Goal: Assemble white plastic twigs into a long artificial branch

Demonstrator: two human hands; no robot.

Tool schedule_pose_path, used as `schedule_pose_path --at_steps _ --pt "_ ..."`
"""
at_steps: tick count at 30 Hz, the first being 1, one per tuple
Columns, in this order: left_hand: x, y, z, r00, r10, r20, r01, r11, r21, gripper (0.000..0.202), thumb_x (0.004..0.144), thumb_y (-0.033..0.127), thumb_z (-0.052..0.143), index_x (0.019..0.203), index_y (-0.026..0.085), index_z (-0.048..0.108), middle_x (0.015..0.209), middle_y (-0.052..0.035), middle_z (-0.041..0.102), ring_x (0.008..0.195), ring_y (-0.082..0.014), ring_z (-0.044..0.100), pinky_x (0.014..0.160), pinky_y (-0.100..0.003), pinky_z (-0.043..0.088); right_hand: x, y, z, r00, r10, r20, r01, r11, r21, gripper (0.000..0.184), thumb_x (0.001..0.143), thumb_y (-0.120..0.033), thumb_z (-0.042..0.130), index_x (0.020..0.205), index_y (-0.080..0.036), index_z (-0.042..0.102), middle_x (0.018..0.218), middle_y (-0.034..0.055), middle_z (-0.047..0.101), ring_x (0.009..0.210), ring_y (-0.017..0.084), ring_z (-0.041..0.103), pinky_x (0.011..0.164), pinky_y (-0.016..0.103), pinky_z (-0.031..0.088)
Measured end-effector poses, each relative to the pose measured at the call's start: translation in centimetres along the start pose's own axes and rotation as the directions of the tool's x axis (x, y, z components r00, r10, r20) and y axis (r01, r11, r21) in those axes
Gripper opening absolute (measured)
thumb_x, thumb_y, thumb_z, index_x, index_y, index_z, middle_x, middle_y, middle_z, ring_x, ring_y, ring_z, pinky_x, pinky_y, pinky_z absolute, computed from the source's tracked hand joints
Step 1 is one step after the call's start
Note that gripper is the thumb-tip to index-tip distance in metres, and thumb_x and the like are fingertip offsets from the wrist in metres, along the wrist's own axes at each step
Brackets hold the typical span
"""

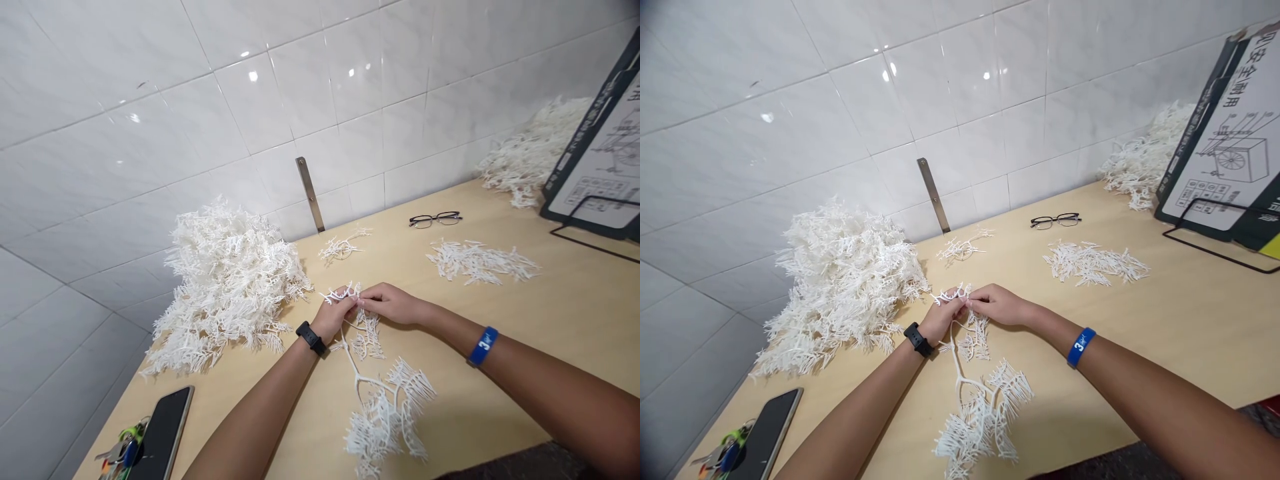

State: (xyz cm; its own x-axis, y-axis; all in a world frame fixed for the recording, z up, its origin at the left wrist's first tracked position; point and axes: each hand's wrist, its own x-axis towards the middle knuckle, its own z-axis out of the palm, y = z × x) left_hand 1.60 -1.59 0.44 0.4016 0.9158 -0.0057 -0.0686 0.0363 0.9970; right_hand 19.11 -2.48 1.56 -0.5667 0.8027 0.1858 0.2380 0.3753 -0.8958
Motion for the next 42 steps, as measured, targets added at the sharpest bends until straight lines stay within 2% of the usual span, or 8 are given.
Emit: schedule_pose_path --at_steps 4,7,11,15,20,24,33,42 --pt "0.3 0.0 -0.5 0.999 -0.050 0.003 0.050 0.985 -0.163 0.029 0.071 0.035 0.070 0.067 0.016 0.049 0.059 0.0029 0.049 0.054 -0.0067 0.042 0.055 -0.022 0.032 0.1 0.0 0.2 0.999 -0.015 0.037 0.014 0.999 0.030 0.039 0.089 -0.048 0.046 0.064 -0.018 0.049 0.061 -0.0015 0.046 0.060 0.013 0.041 0.058 0.026 0.034" --pt "0.5 -0.1 -0.8 0.995 -0.103 -0.007 0.097 0.953 -0.288 0.029 0.070 0.035 0.071 0.070 0.016 0.049 0.061 0.0024 0.051 0.056 -0.0070 0.045 0.056 -0.022 0.035 0.1 0.5 -0.5 0.994 0.044 -0.100 -0.053 0.995 -0.088 0.041 0.090 -0.048 0.043 0.061 -0.019 0.042 0.058 -0.0024 0.040 0.056 0.012 0.037 0.055 0.026 0.030" --pt "0.7 -0.2 -0.7 0.994 -0.100 -0.043 0.081 0.942 -0.327 0.030 0.069 0.033 0.073 0.071 0.016 0.048 0.064 0.0024 0.051 0.056 -0.0060 0.045 0.056 -0.020 0.035 -0.3 1.4 -3.3 0.859 0.209 -0.467 -0.388 0.861 -0.328 0.043 0.087 -0.043 0.050 0.053 -0.020 0.035 0.051 -0.0011 0.037 0.051 0.013 0.033 0.052 0.029 0.021" --pt "0.5 -0.3 -0.4 0.996 -0.080 -0.043 0.069 0.974 -0.214 0.033 0.070 0.037 0.073 0.070 0.015 0.049 0.062 0.0021 0.051 0.055 -0.0060 0.044 0.055 -0.021 0.033 -0.5 1.6 -4.7 0.759 0.287 -0.584 -0.574 0.718 -0.393 0.048 0.081 -0.046 0.057 0.047 -0.020 0.034 0.047 0.0010 0.039 0.048 0.014 0.032 0.052 0.031 0.019" --pt "0.4 -0.3 -0.2 0.999 -0.038 -0.020 0.035 0.991 -0.133 0.037 0.070 0.043 0.074 0.072 0.015 0.049 0.064 0.0018 0.051 0.056 -0.0060 0.043 0.055 -0.022 0.032 -0.2 0.4 -2.2 0.904 0.122 -0.411 -0.265 0.912 -0.312 0.049 0.089 -0.053 0.046 0.053 -0.019 0.042 0.051 -0.0010 0.039 0.052 0.013 0.035 0.053 0.028 0.023" --pt "0.4 -0.2 -0.2 1.000 -0.011 -0.024 0.009 0.997 -0.079 0.039 0.068 0.042 0.077 0.073 0.015 0.049 0.060 0.0047 0.046 0.055 -0.0059 0.039 0.056 -0.022 0.030 0.0 0.0 -0.5 0.980 0.018 -0.199 -0.085 0.938 -0.335 0.042 0.090 -0.050 0.047 0.063 -0.018 0.053 0.058 -0.0012 0.050 0.057 0.013 0.041 0.054 0.026 0.026" --pt "0.4 -0.8 -0.2 1.000 0.025 0.013 -0.026 0.989 0.147 0.039 0.074 0.050 0.071 0.078 0.015 0.053 0.060 0.0046 0.045 0.056 -0.0076 0.038 0.056 -0.023 0.030 0.0 1.0 -0.5 0.991 0.006 -0.132 -0.046 0.951 -0.307 0.038 0.091 -0.039 0.044 0.061 -0.017 0.047 0.058 -0.0014 0.048 0.058 0.012 0.042 0.056 0.025 0.028" --pt "0.2 -0.8 -0.2 0.996 0.053 0.077 -0.063 0.989 0.136 0.038 0.078 0.050 0.067 0.083 0.016 0.051 0.065 0.0037 0.046 0.058 -0.0087 0.040 0.059 -0.024 0.032 0.5 1.6 0.0 0.987 0.059 -0.147 -0.070 0.995 -0.070 0.032 0.083 -0.035 0.047 0.056 -0.018 0.042 0.056 -0.0036 0.039 0.056 0.011 0.035 0.054 0.025 0.026"
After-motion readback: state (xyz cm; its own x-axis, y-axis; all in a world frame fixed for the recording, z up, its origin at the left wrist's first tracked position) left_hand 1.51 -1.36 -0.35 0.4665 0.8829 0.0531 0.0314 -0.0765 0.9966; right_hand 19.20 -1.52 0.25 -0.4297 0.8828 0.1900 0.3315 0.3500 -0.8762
